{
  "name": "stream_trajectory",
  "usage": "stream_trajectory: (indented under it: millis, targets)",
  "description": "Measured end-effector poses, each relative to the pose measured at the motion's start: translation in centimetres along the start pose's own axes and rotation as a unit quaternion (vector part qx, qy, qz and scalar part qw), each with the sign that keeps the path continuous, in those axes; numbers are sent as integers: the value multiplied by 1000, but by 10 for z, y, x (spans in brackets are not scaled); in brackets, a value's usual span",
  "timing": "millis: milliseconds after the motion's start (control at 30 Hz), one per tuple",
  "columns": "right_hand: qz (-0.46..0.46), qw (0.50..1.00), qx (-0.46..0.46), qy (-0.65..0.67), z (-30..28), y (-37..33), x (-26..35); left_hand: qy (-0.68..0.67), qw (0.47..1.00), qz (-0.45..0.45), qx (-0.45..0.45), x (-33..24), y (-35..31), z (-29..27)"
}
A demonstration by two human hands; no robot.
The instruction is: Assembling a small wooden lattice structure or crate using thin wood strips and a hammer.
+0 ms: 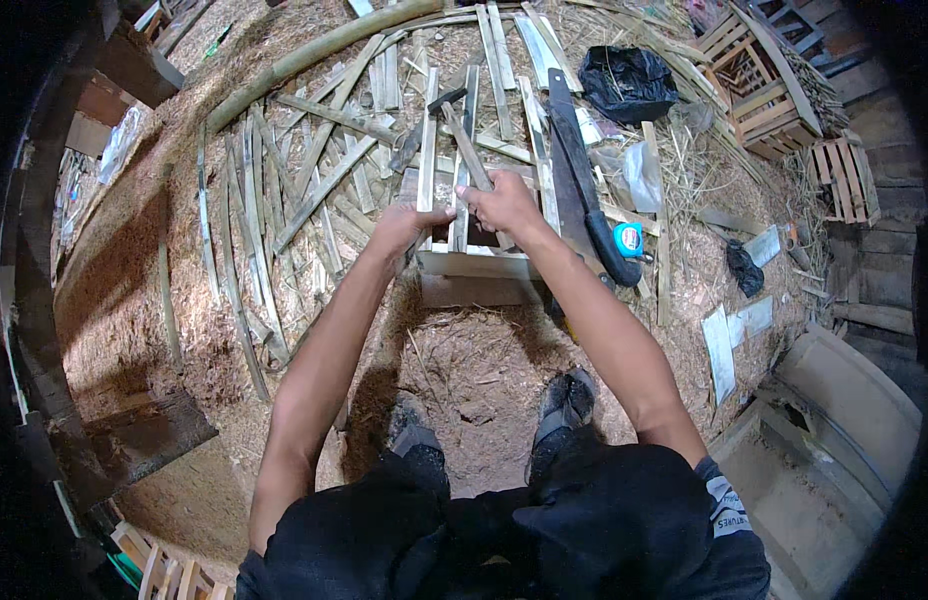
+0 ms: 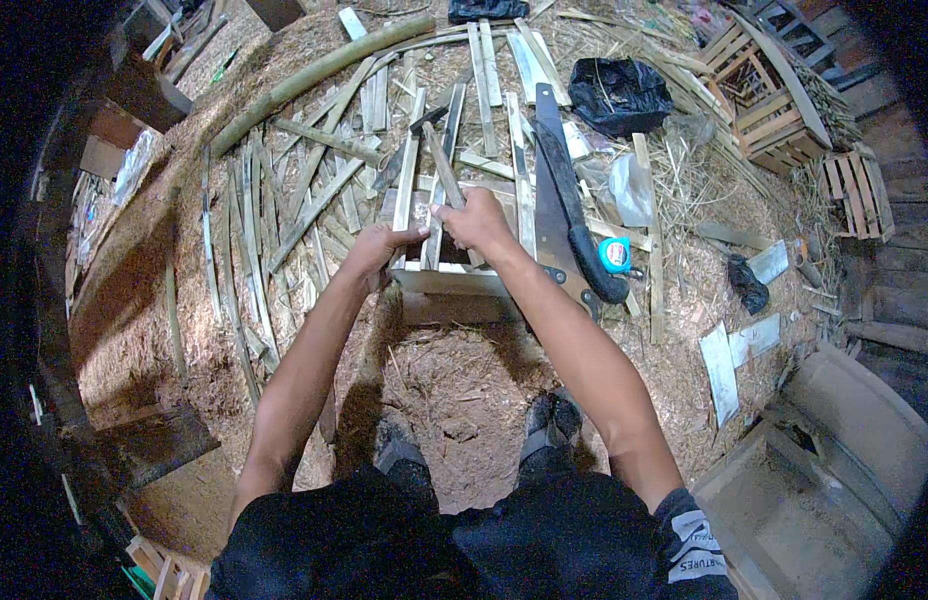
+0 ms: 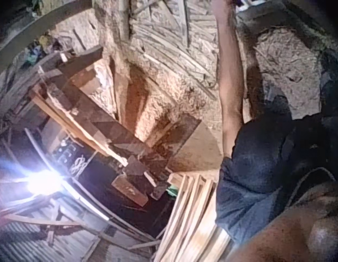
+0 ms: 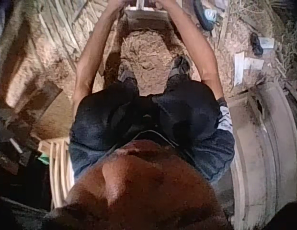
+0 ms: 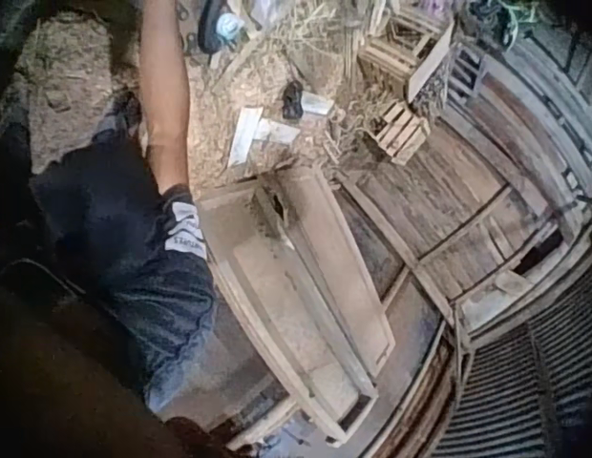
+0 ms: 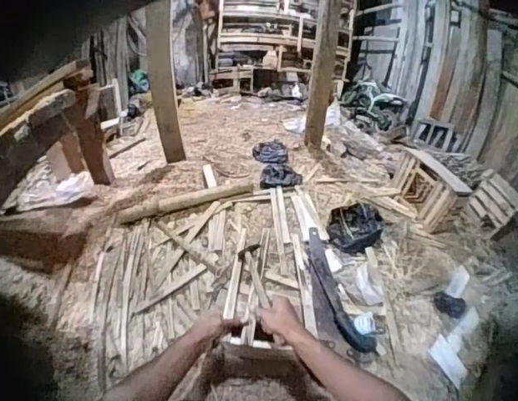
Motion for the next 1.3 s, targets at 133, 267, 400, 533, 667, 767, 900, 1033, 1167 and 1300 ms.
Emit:
stream_trajectory:
  millis: [133,267,400,533,667,767,900,1033,1167,1300]
  targets:
    - [4,999,21,38,-4,-1,1,28,1000,5,10,-2,-2,-1]
    - [13,997,38,71,-7,-2,2,-10,999,10,44,-5,-10,1]
    - [15,996,45,76,2,-4,8,-15,999,26,34,4,-11,0]
    - [13,995,51,90,-1,0,4,-47,999,14,22,2,-12,10]
    - [13,997,43,65,2,-1,10,-50,998,11,32,2,-14,7]
    - [11,996,52,72,0,-1,10,-45,998,15,37,-3,-16,8]
    - [7,995,60,73,-2,1,5,13,998,32,53,-4,-11,7]
    - [-1,997,36,69,8,-2,0,-39,998,55,20,14,5,-1]
    - [5,993,18,118,9,-2,-6,35,989,124,-74,15,13,-9]
    - [-15,994,17,110,-3,2,-11,95,971,187,-118,2,6,5]
Point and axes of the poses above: each hand's wrist, its own y-axis towards the middle knuckle, its own z-axis out of the palm, x = y × z, the point moved 3 cm from there along y, towards the middle knuckle, and after that the axes turned 14 degrees about y, right-handed, at the moved point
